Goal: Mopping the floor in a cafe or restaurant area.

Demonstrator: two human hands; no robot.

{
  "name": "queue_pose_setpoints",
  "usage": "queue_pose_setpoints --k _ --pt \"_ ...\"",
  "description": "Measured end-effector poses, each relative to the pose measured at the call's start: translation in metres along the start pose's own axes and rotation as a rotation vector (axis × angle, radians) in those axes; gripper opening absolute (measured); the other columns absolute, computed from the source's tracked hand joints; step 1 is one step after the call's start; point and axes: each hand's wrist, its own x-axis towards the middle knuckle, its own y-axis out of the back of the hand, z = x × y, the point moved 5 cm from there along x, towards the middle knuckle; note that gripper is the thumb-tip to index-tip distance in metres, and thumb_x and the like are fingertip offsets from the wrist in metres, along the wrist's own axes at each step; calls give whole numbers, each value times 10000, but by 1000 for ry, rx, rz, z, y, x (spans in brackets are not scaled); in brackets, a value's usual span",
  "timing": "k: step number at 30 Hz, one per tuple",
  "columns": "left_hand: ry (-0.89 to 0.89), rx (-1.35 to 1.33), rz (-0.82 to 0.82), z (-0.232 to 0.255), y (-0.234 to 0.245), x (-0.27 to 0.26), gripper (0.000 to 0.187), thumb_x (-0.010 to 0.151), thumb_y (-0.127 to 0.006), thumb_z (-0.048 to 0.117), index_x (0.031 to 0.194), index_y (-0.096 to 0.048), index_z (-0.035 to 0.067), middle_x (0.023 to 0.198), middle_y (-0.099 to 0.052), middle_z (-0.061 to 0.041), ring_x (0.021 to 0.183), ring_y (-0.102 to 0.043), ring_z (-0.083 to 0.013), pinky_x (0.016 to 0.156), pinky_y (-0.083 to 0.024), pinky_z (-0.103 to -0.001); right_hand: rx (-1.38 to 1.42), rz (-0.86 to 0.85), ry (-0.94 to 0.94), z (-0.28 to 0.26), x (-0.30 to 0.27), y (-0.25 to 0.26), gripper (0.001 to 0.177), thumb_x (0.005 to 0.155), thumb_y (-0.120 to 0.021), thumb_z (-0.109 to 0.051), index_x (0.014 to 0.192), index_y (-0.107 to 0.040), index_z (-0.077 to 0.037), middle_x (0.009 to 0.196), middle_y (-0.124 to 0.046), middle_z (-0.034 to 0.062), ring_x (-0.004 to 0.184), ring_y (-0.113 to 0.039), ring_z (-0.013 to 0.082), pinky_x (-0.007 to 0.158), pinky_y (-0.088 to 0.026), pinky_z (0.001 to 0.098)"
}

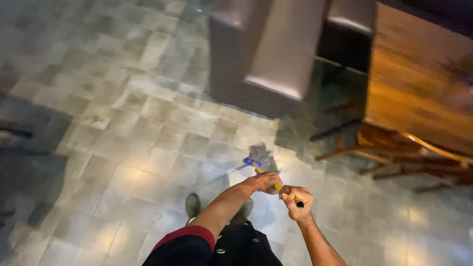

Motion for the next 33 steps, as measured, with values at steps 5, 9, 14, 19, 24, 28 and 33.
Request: queue_pose_setpoints --k 5,9,14,19,24,28,33 --pt "77 -6 170 -59 82 -158 188 804 -689 273 747 -679 94 758 -704 -169 748 -683 -374 690 -540 -498 218 -101 37 24 38 -140 357 925 -586 -29 627 -390 -36 573 -454 52 522 -479 203 546 -490 377" --pt "325 104 270 -122 128 -292 184 746 -729 315 755 -723 131 770 -726 -172 773 -700 -381 690 -552 -508 324 -249 65 50 58 -263 385 929 -610 -43 645 -352 -68 589 -436 51 547 -465 208 573 -484 382" --pt "435 365 375 -231 144 -433 195 815 -709 316 801 -757 127 872 -754 -153 859 -724 -373 744 -578 -499 270 -547 76 69 73 -399 270 918 -602 -17 691 -457 -32 719 -571 110 671 -566 248 664 -498 385" --pt "935 355 337 -245 147 -514 221 859 -682 317 991 -752 155 1079 -759 -134 1057 -715 -358 879 -591 -491 215 -783 -29 98 61 -469 199 930 -611 14 751 -526 6 759 -573 109 731 -563 244 715 -481 379" --pt "1355 82 462 -220 131 -513 518 834 -765 302 1308 -589 191 1412 -502 -121 1373 -467 -351 1046 -443 -623 107 -785 -39 104 38 -449 229 972 -633 -30 762 -551 9 767 -593 113 742 -589 242 708 -499 383" --pt "1172 230 274 -200 98 -431 417 844 -729 331 1229 -668 182 1341 -620 -110 1312 -559 -345 1063 -449 -612 -4 -687 -164 95 14 -359 177 933 -641 -37 775 -589 22 752 -607 125 688 -588 245 647 -481 376" --pt "679 304 182 -125 5 -282 275 797 -730 368 902 -786 120 974 -757 -174 957 -732 -393 840 -595 -514 -136 -502 -226 22 -39 -207 265 910 -629 11 678 -502 14 664 -511 116 615 -509 262 603 -462 401"
